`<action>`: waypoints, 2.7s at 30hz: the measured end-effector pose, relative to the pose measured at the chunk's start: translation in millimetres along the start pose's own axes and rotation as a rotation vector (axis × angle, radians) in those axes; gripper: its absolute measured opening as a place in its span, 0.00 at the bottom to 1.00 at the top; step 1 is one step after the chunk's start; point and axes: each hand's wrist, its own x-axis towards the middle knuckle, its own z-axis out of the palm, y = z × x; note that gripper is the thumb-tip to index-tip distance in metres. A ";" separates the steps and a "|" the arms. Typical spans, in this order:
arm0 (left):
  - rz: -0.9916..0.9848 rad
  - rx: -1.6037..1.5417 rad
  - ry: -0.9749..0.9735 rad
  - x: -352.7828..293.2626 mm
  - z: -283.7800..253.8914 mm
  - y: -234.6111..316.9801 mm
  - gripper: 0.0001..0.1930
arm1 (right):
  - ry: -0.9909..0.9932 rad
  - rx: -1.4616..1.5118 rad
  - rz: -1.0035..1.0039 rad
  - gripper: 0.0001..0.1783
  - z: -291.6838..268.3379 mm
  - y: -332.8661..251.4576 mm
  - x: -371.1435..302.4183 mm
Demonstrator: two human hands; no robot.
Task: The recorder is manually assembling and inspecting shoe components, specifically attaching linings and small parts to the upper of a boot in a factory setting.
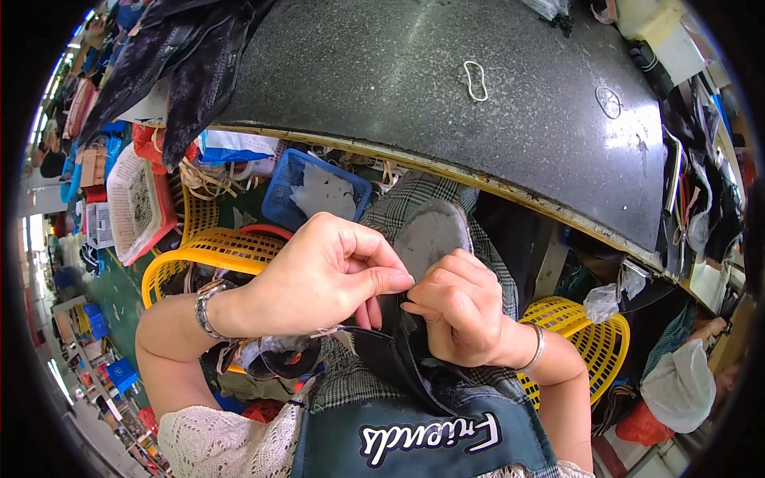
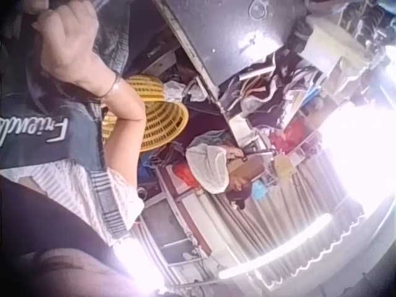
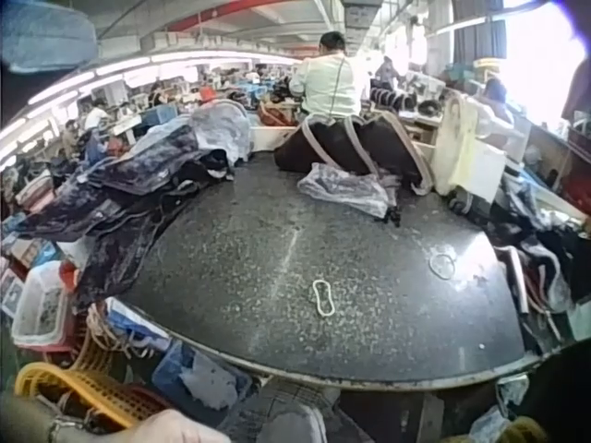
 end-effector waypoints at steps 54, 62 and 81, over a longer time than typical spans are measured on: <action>0.591 -0.338 0.056 54.7 54.0 -58.3 0.40 | 0.087 -0.293 0.195 0.23 -92.2 -6.5 76.3; 0.645 -0.130 0.208 53.2 56.1 -62.7 0.40 | 0.125 -0.068 0.295 0.23 -90.3 -8.2 70.6; 0.706 -0.192 -0.006 65.7 27.8 32.6 0.22 | 0.859 -0.329 -0.002 0.17 -175.7 21.4 171.2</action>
